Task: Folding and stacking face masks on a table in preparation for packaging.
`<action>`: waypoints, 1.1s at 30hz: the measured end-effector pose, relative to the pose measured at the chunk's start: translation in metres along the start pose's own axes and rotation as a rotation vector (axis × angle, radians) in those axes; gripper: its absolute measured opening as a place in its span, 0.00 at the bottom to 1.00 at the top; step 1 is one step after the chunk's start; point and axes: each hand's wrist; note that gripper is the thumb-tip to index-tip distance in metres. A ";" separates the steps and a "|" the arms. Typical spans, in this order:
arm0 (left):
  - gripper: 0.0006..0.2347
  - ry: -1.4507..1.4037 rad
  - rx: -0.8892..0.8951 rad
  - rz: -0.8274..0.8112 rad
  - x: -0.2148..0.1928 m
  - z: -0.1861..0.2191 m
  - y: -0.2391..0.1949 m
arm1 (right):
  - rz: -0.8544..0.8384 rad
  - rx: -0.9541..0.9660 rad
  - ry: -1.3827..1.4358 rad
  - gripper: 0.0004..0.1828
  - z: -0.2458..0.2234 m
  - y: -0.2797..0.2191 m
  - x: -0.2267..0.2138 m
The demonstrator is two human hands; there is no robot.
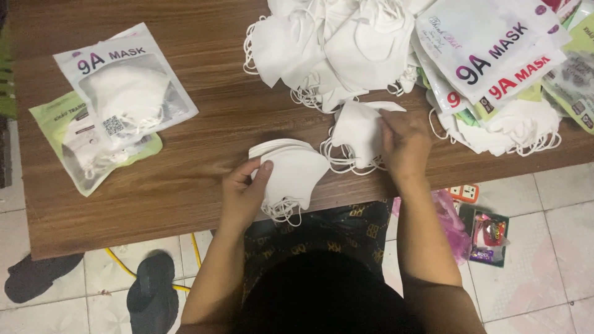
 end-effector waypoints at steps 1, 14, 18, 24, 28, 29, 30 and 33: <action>0.06 -0.012 0.008 -0.005 -0.001 -0.001 -0.002 | 0.020 0.034 0.129 0.11 -0.004 0.002 -0.007; 0.05 -0.122 0.117 0.059 0.018 -0.026 -0.022 | -0.266 0.413 1.004 0.08 -0.088 -0.027 -0.053; 0.06 -0.152 0.106 0.005 0.023 -0.005 -0.046 | -0.354 0.332 0.979 0.07 -0.081 -0.045 -0.032; 0.08 -0.170 0.025 -0.043 0.025 0.011 -0.067 | -0.363 0.298 0.929 0.06 -0.098 -0.052 -0.048; 0.06 -0.152 0.126 -0.032 0.033 0.025 -0.075 | -0.335 0.246 0.969 0.07 -0.101 -0.055 -0.048; 0.07 -0.137 0.126 -0.036 0.035 0.029 -0.078 | -0.319 0.226 0.963 0.07 -0.101 -0.056 -0.049; 0.07 -0.136 0.131 -0.032 0.036 0.027 -0.080 | -0.319 0.220 0.965 0.07 -0.100 -0.058 -0.048; 0.08 -0.125 0.089 -0.048 0.039 0.026 -0.084 | -0.343 0.226 0.968 0.08 -0.098 -0.060 -0.043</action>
Point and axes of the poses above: each hand's wrist, its own y-axis towards the middle knuckle, its own x-axis out of the palm, z = x × y, and after that the axes turned 2 degrees about y, right-handed
